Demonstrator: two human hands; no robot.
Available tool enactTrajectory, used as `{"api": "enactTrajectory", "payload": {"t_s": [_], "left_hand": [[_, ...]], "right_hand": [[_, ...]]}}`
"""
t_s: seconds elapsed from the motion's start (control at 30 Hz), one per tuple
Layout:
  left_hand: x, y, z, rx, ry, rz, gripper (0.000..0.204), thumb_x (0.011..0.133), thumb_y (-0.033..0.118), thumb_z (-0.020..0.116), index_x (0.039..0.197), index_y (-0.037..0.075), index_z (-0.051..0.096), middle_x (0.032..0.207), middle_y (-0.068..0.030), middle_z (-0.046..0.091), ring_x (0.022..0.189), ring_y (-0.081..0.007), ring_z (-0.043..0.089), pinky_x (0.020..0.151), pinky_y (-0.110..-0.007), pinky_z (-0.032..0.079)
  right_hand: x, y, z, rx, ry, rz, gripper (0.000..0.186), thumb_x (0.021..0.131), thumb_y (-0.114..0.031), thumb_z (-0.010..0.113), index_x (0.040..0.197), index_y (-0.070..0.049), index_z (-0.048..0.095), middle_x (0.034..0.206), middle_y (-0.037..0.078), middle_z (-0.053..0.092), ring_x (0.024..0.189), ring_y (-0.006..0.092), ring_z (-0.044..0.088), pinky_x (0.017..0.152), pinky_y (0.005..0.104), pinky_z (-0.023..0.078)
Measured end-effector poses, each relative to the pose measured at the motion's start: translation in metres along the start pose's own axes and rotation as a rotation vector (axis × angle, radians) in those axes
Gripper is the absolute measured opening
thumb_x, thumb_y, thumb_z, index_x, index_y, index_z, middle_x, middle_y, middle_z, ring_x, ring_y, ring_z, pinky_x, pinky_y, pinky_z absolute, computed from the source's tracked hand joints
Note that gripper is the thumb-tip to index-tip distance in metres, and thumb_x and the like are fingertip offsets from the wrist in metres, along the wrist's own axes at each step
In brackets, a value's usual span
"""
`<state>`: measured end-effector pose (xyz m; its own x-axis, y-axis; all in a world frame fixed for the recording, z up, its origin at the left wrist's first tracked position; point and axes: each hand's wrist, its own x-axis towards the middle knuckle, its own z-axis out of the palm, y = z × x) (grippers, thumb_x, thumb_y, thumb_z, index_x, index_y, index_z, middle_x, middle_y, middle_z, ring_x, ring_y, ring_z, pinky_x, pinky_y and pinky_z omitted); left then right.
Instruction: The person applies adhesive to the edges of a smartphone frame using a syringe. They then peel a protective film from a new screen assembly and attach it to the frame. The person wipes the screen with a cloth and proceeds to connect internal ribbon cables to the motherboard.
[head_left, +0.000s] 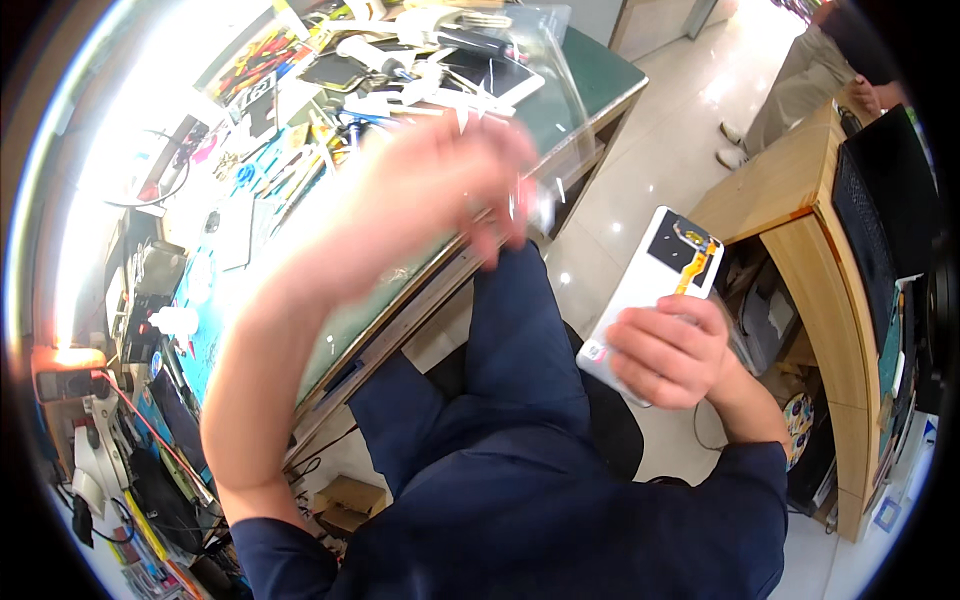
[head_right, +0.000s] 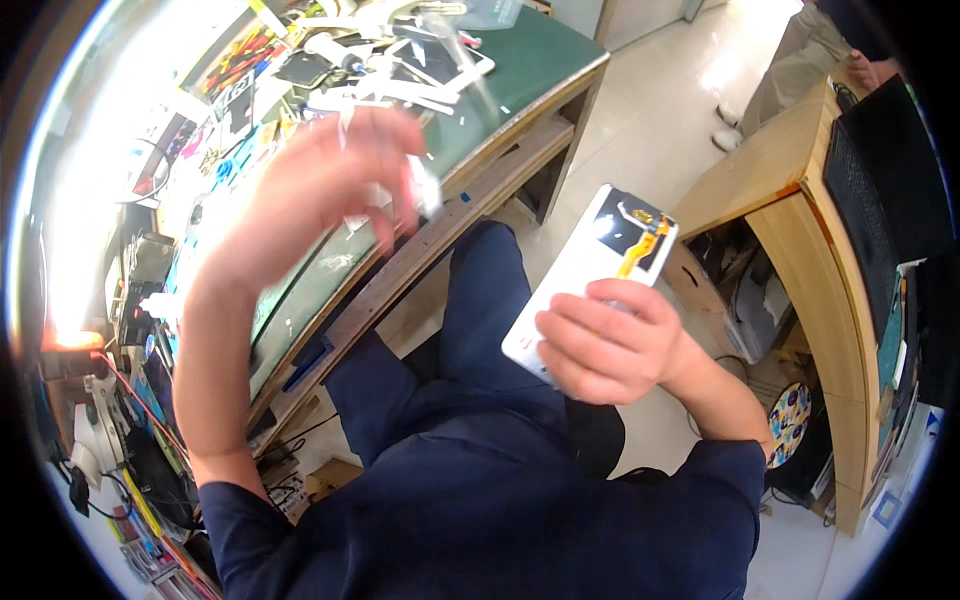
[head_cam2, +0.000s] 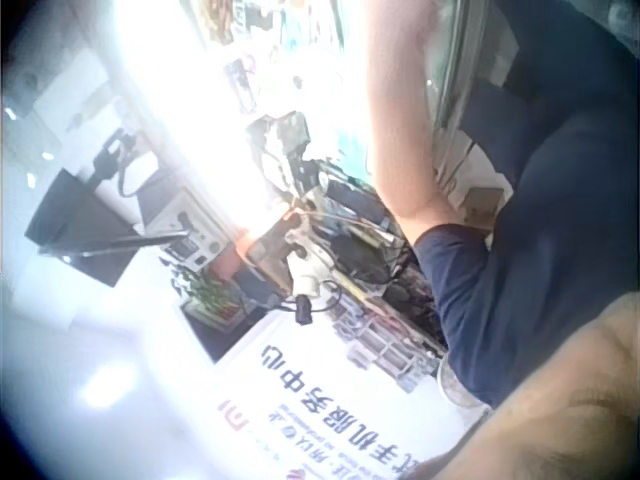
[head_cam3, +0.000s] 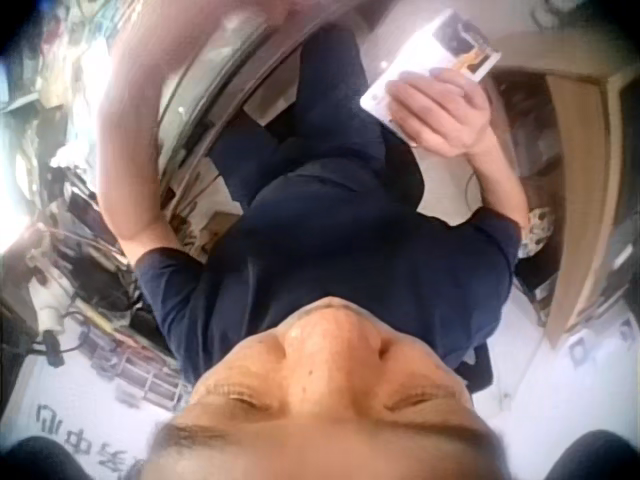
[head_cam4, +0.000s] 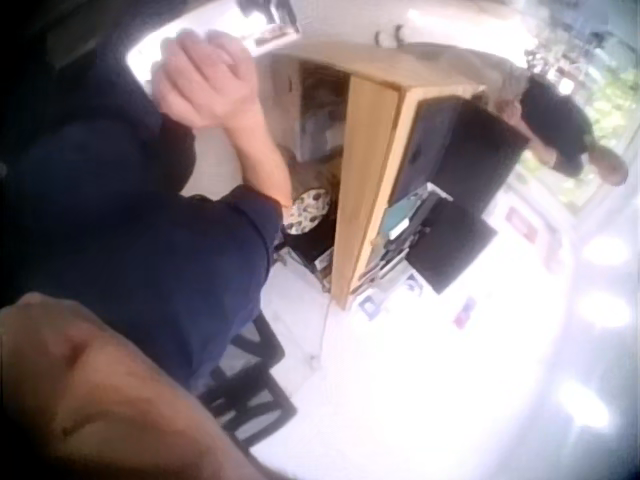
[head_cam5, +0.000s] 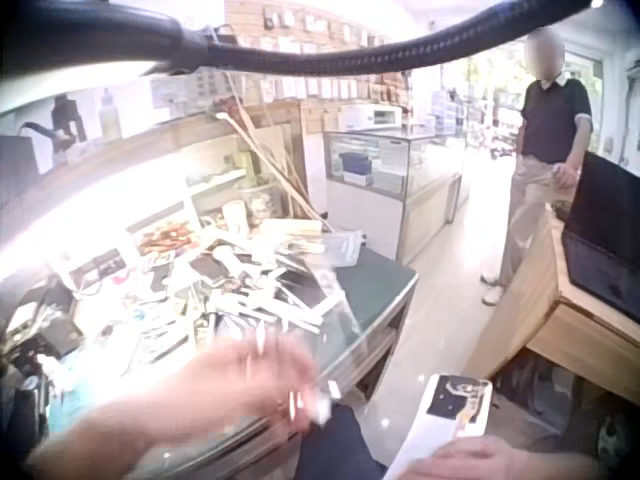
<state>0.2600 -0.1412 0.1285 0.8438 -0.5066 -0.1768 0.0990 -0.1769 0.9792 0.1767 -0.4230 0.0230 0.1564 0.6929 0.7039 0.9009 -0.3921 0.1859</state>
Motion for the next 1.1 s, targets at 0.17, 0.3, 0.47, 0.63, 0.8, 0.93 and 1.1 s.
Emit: {"api": "enactTrajectory", "payload": {"t_s": [0.17, 0.3, 0.47, 0.63, 0.8, 0.93, 1.1], "left_hand": [[-0.031, -0.137, 0.059, -0.148, -0.248, -0.475, 0.019, 0.097, 0.014, 0.057, 0.11, 0.0, 0.061, 0.087, -0.0047, 0.065, 0.079, -0.0119, 0.064, 0.066, -0.025, 0.052], [0.002, -0.29, 0.069, -0.76, 0.239, -0.674, 0.017, 0.099, 0.014, 0.056, 0.11, 0.003, 0.063, 0.088, -0.0043, 0.064, 0.079, -0.0103, 0.062, 0.067, -0.023, 0.052], [0.097, -0.393, 0.052, -0.962, 0.809, -0.538, 0.02, 0.1, 0.018, 0.056, 0.113, 0.003, 0.062, 0.092, -0.006, 0.064, 0.081, -0.013, 0.062, 0.071, -0.025, 0.052], [0.168, -0.389, 0.023, -0.586, 0.933, -0.5, 0.024, 0.099, 0.018, 0.056, 0.117, 0.002, 0.06, 0.097, -0.0085, 0.064, 0.087, -0.0183, 0.062, 0.076, -0.029, 0.052], [0.187, -0.39, -0.008, 0.165, 0.847, -0.552, 0.029, 0.099, 0.018, 0.057, 0.122, 0.001, 0.058, 0.101, -0.011, 0.065, 0.092, -0.0236, 0.063, 0.081, -0.034, 0.052], [0.167, -0.384, -0.017, 0.679, 0.744, -0.467, 0.033, 0.099, 0.018, 0.057, 0.126, 0.0, 0.056, 0.105, -0.013, 0.065, 0.096, -0.0279, 0.063, 0.085, -0.037, 0.052], [0.089, -0.342, 0.082, 0.694, 0.53, 0.152, 0.038, 0.098, 0.018, 0.057, 0.131, -0.001, 0.054, 0.11, -0.0154, 0.065, 0.101, -0.0332, 0.064, 0.09, -0.041, 0.051]], "right_hand": [[-0.039, 0.014, -0.015, -0.118, 0.0, 0.182, 0.02, 0.08, -0.009, 0.07, 0.098, -0.01, 0.062, 0.098, 0.006, 0.071, 0.087, 0.0208, 0.069, 0.081, 0.0372, 0.05], [-0.064, 0.021, -0.02, -0.122, -0.009, 0.265, 0.02, 0.081, -0.008, 0.07, 0.099, -0.009, 0.062, 0.097, 0.007, 0.07, 0.085, 0.0224, 0.068, 0.075, 0.0365, 0.052], [-0.074, 0.033, -0.015, -0.029, -0.079, 0.35, 0.019, 0.081, -0.009, 0.073, 0.097, -0.007, 0.062, 0.096, 0.008, 0.07, 0.081, 0.0244, 0.068, 0.069, 0.0358, 0.053], [-0.076, 0.049, -0.009, 0.039, -0.136, 0.419, 0.018, 0.081, -0.008, 0.074, 0.095, -0.008, 0.063, 0.095, 0.007, 0.07, 0.081, 0.024, 0.069, 0.068, 0.0341, 0.053], [-0.071, 0.068, 0.0, 0.071, -0.226, 0.39, 0.019, 0.079, -0.008, 0.074, 0.095, -0.008, 0.064, 0.096, 0.007, 0.071, 0.083, 0.0228, 0.069, 0.069, 0.0326, 0.054], [-0.059, 0.08, 0.01, 0.157, -0.239, 0.31, 0.019, 0.078, -0.006, 0.073, 0.094, -0.009, 0.064, 0.095, 0.007, 0.072, 0.088, 0.0217, 0.069, 0.072, 0.0325, 0.055], [-0.036, 0.069, 0.022, 0.796, 0.113, 0.767, 0.024, 0.08, -0.001, 0.074, 0.099, -0.008, 0.061, 0.091, 0.011, 0.068, 0.085, 0.0245, 0.067, 0.075, 0.0369, 0.056]]}}
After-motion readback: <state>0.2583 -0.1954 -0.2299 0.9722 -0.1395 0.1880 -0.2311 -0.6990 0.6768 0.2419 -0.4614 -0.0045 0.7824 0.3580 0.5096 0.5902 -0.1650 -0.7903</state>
